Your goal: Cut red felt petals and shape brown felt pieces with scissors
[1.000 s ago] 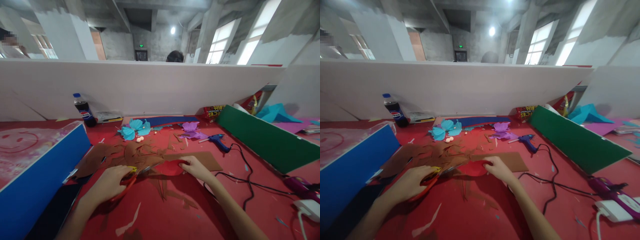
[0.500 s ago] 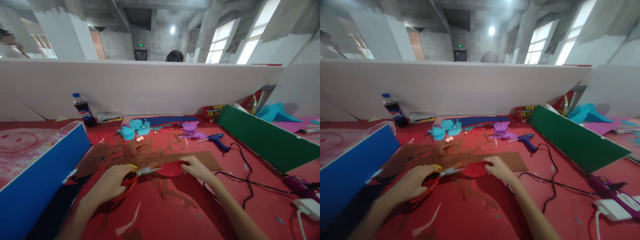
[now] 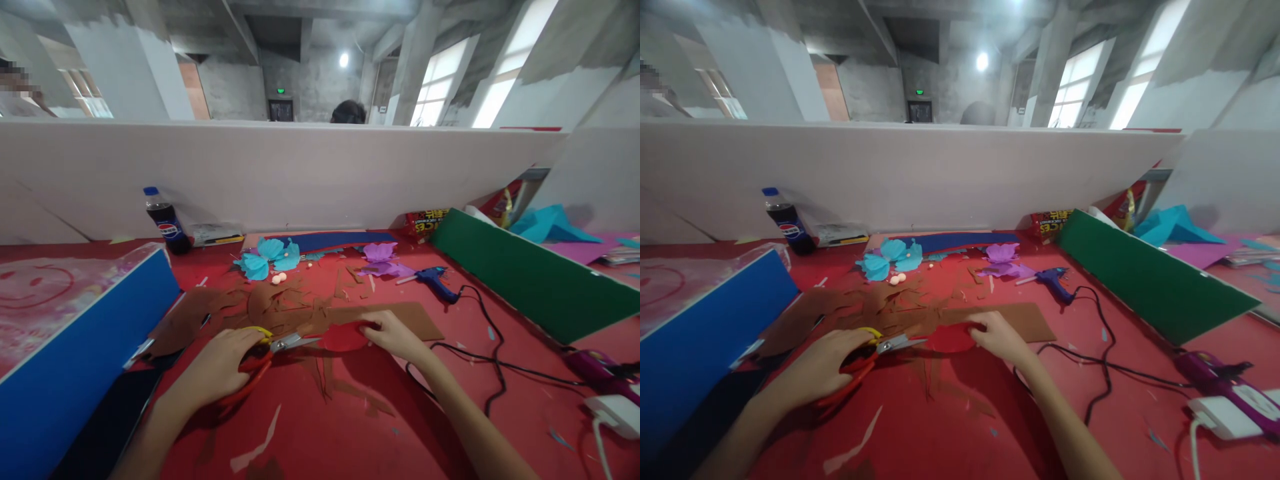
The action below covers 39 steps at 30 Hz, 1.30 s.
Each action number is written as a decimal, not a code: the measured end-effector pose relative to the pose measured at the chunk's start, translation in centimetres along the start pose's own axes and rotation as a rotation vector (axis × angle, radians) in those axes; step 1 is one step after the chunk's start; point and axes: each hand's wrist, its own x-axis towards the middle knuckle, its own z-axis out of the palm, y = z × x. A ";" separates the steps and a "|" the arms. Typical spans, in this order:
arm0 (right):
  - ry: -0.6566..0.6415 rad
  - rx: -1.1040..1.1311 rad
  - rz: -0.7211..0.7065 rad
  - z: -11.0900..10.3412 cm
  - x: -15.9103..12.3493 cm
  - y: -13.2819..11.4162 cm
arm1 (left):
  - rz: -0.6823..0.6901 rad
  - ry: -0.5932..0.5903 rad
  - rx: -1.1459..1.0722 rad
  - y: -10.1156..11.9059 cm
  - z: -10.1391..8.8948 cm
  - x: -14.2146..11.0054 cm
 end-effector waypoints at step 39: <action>-0.001 -0.078 -0.046 0.0 -0.2 -0.2 | -0.034 -0.028 0.026 -0.2 0.2 -0.1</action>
